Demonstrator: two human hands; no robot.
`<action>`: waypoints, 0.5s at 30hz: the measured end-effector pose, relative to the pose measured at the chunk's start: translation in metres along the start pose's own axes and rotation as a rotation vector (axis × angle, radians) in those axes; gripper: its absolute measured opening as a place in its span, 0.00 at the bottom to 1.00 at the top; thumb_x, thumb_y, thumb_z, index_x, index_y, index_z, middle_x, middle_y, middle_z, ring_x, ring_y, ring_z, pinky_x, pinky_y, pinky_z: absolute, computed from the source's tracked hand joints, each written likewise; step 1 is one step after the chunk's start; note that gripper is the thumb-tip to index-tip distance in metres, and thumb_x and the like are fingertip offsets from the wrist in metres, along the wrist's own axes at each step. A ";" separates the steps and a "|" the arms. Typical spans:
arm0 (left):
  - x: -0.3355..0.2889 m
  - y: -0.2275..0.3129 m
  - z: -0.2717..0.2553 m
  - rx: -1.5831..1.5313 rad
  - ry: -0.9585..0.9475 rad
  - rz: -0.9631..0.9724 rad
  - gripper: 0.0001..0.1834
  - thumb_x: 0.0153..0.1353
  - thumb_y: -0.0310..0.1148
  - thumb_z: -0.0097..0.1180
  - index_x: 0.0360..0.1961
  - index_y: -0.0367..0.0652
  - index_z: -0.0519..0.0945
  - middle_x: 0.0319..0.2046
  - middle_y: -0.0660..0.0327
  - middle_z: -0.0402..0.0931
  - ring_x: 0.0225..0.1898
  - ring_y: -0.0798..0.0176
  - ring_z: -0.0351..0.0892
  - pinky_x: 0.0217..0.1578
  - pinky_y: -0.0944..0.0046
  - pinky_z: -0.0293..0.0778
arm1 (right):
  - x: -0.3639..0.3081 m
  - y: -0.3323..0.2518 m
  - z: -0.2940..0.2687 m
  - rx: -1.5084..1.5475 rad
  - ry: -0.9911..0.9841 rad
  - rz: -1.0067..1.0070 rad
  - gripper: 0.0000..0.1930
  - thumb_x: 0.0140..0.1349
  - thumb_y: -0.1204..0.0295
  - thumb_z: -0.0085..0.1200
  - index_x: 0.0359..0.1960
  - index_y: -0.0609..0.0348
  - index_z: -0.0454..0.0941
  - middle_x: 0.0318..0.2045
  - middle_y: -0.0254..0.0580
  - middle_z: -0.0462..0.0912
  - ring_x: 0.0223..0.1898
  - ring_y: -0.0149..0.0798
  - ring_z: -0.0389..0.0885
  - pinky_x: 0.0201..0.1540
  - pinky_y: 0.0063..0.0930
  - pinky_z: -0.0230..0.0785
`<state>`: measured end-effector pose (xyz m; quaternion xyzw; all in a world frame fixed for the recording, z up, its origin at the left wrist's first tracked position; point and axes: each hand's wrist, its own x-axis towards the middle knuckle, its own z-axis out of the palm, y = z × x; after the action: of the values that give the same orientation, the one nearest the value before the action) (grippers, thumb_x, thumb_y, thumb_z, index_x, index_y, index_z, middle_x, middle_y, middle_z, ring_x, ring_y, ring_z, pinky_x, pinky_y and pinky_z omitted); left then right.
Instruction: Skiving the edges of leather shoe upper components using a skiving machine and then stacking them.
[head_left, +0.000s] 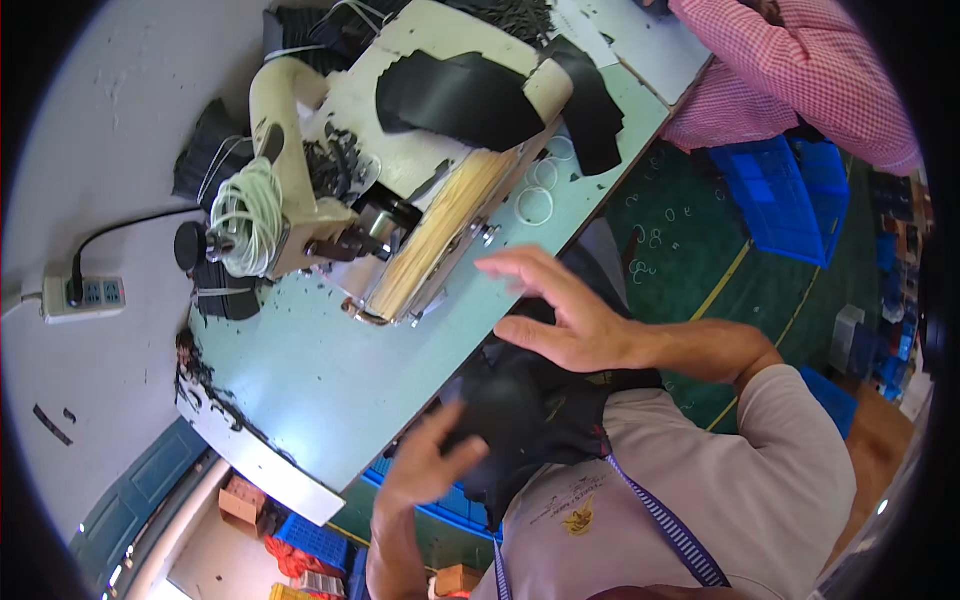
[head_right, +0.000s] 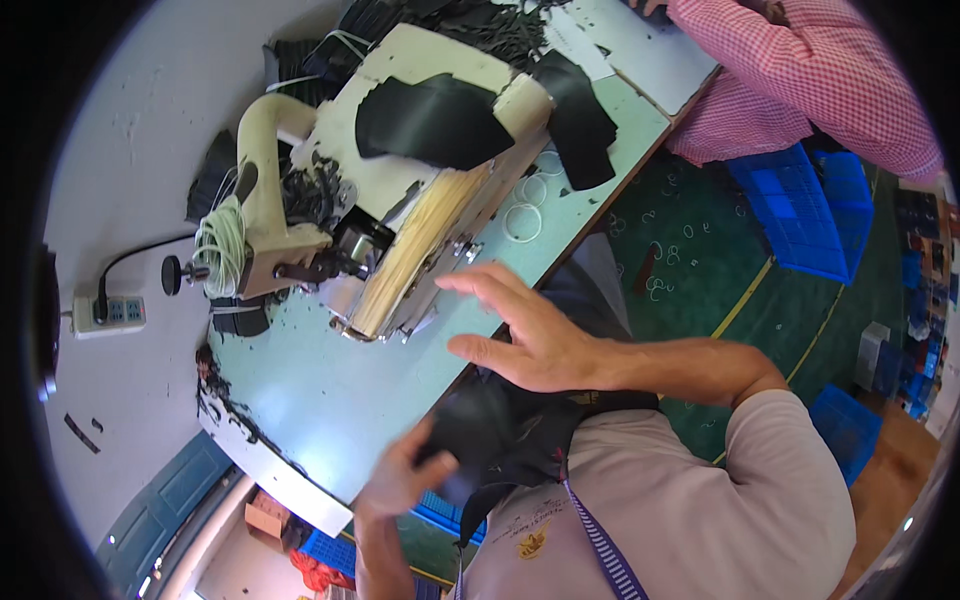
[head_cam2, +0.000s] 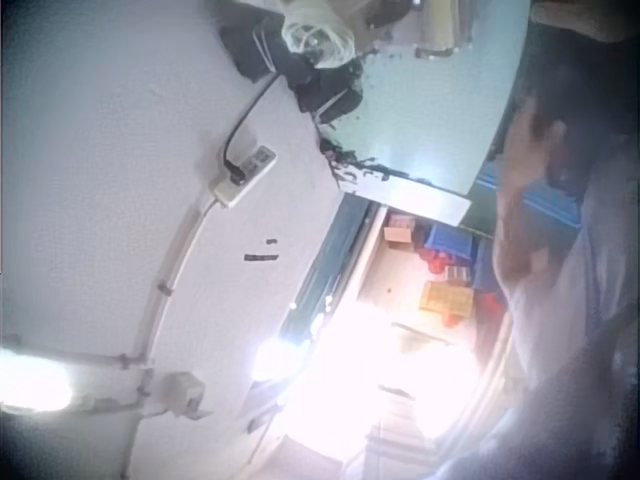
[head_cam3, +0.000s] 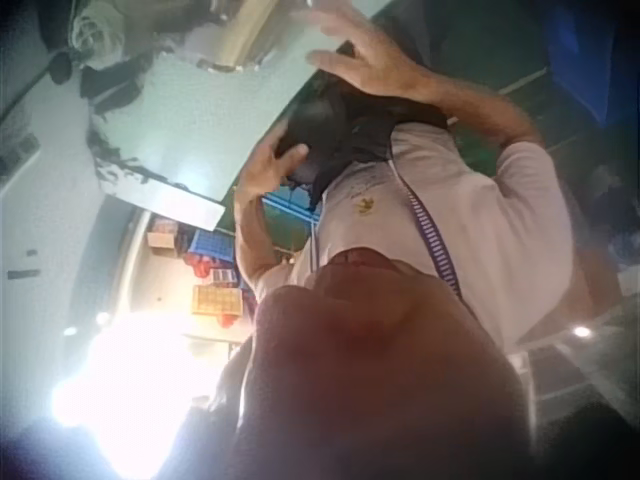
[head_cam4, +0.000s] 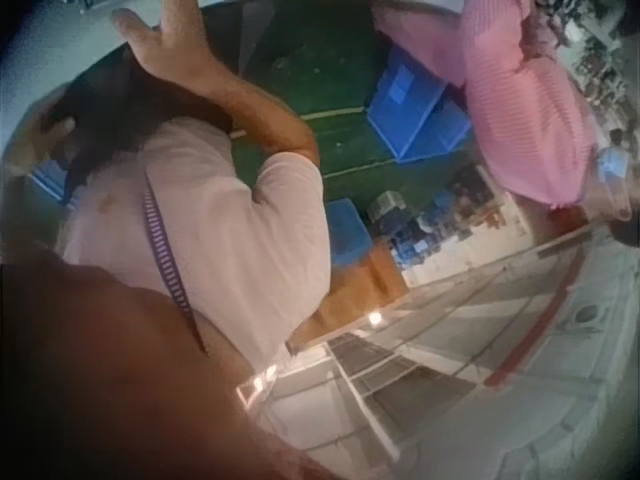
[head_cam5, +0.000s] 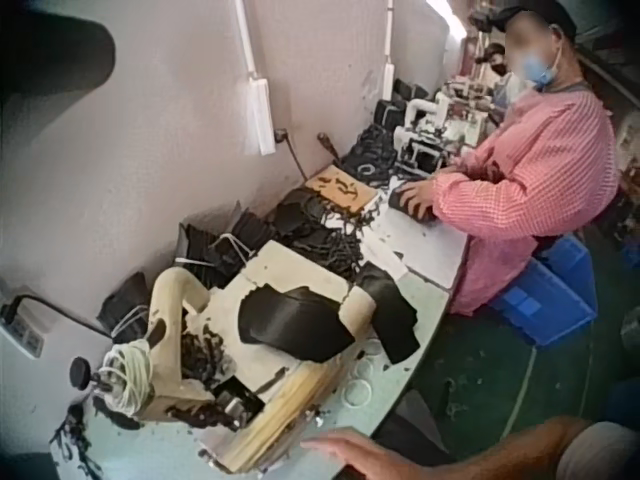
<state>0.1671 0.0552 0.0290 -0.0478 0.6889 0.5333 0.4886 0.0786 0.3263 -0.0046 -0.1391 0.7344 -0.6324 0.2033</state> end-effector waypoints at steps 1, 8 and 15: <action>-0.003 -0.002 0.009 0.001 0.002 0.008 0.27 0.66 0.30 0.57 0.64 0.32 0.69 0.52 0.48 0.78 0.55 0.57 0.77 0.58 0.60 0.70 | 0.013 -0.004 -0.011 -0.231 0.115 -0.190 0.33 0.60 0.69 0.63 0.66 0.60 0.64 0.63 0.50 0.65 0.64 0.46 0.66 0.67 0.43 0.58; -0.007 0.052 0.046 0.634 -0.090 0.269 0.32 0.64 0.30 0.57 0.69 0.36 0.64 0.48 0.41 0.75 0.50 0.40 0.74 0.55 0.50 0.68 | 0.129 0.026 -0.068 -0.974 0.440 -0.479 0.25 0.54 0.69 0.64 0.54 0.53 0.70 0.61 0.52 0.67 0.65 0.56 0.63 0.66 0.48 0.56; 0.017 0.021 0.022 0.186 0.065 0.402 0.27 0.63 0.27 0.57 0.64 0.36 0.69 0.47 0.50 0.78 0.46 0.52 0.78 0.47 0.54 0.72 | 0.187 0.010 -0.060 -1.204 0.538 -0.461 0.23 0.57 0.63 0.66 0.53 0.50 0.74 0.61 0.44 0.69 0.66 0.55 0.62 0.64 0.57 0.58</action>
<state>0.1596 0.0892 0.0320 0.1185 0.7463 0.5521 0.3523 -0.1133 0.2938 -0.0305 -0.2184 0.9337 -0.1550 -0.2378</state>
